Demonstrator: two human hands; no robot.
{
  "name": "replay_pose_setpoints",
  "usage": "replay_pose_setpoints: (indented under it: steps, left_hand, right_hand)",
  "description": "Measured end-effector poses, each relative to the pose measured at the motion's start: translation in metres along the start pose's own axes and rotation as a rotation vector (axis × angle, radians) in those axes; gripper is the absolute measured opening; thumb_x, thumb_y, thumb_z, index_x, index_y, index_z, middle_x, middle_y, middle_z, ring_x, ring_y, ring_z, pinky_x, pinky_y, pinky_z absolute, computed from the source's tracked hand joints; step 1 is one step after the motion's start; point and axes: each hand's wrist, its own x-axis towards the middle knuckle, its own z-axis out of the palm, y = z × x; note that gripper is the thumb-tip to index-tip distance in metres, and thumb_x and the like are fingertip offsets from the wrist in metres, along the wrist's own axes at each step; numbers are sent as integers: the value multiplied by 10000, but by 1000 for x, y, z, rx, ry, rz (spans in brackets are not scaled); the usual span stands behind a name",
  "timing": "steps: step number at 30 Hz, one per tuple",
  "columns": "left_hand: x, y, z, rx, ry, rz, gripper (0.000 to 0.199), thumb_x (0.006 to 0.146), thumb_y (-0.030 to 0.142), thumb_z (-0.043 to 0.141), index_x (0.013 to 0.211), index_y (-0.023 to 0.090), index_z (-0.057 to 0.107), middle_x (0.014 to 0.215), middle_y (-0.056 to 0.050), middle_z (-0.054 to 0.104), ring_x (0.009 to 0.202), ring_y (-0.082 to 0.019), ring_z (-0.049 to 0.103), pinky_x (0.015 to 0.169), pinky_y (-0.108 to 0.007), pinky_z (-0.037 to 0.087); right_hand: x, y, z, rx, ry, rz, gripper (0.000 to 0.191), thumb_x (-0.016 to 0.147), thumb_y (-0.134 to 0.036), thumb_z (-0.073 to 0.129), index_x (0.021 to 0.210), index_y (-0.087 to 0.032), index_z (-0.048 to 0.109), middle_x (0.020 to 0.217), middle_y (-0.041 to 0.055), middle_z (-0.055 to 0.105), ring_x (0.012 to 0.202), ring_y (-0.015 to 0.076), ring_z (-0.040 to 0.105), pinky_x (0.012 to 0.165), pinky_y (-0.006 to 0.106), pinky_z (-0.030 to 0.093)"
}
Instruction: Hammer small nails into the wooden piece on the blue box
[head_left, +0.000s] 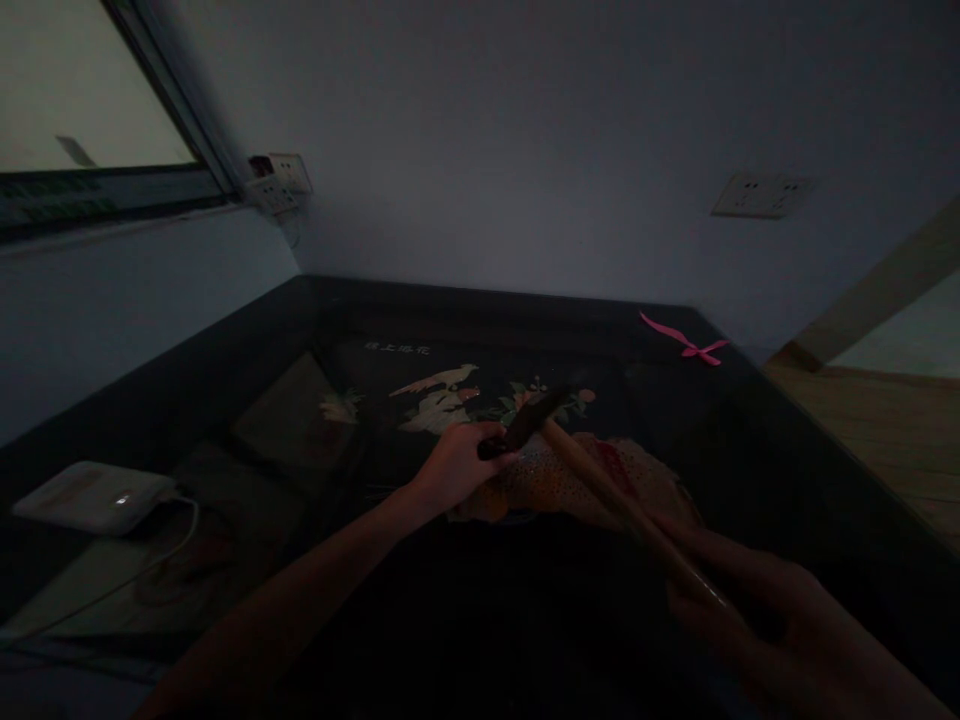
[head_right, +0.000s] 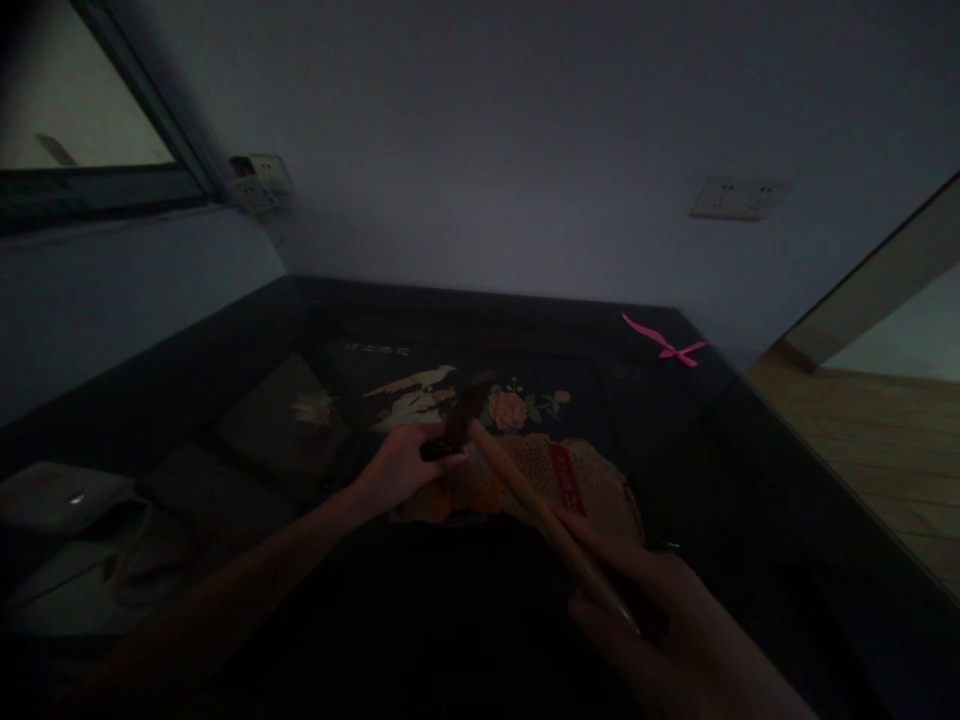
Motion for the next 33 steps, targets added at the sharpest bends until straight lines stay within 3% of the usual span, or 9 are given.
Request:
replay_pose_setpoints:
  steps: [4,7,10,15,18,22,27,33]
  left_hand:
    - [0,-2,0,-9,-3,19,195,748,208,607,926,179,678,882,-9,712,816,-173,647,725,-256,483]
    - [0,-2,0,-15,9,36,144,763,250,610,864,181,685,840,-5,712,773,-160,646,733,-254,482]
    - [0,-2,0,-8,12,54,116,768,254,610,819,180,684,819,0,710,753,-151,644,739,-249,479]
    - [0,-4,0,-1,4,26,174,759,239,606,905,185,683,868,-10,710,794,-171,647,725,-259,480]
    - [-1,-4,0,-9,4,27,163,765,260,606,885,183,685,845,-11,709,775,-170,645,713,-264,480]
    - [-1,-2,-1,-22,-1,32,133,767,260,607,846,186,684,818,-4,707,752,-158,637,712,-263,479]
    - [-1,-3,-1,7,2,5,175,750,258,616,891,180,683,831,-12,705,763,-168,636,697,-261,472]
    - [0,-3,1,-23,1,36,123,763,260,614,824,186,690,802,-6,703,755,-154,636,733,-261,476]
  right_hand:
    - [3,1,2,5,-54,28,471,692,-420,663,1143,-287,660,794,32,753,688,218,691,543,248,572]
    - [-1,1,1,20,25,41,496,684,-416,668,1158,-269,653,847,39,752,692,215,683,557,248,571]
    - [-2,1,1,34,22,59,514,695,-424,663,1186,-277,632,920,46,746,654,204,679,536,251,569]
    - [5,10,7,30,-95,40,501,721,-462,635,1198,-312,619,948,44,739,847,254,686,702,300,575]
    - [5,17,8,26,-56,37,522,715,-473,643,1211,-313,608,1086,47,703,1001,273,641,810,310,541]
    - [5,21,6,23,-1,43,530,715,-482,634,1216,-313,603,1112,51,698,989,281,649,792,329,552]
    - [8,16,5,4,-102,15,512,683,-457,671,1168,-298,640,1023,45,732,907,273,680,763,336,566]
    - [-1,3,7,86,68,71,488,675,-456,665,1140,-310,658,993,41,742,851,249,698,681,267,581]
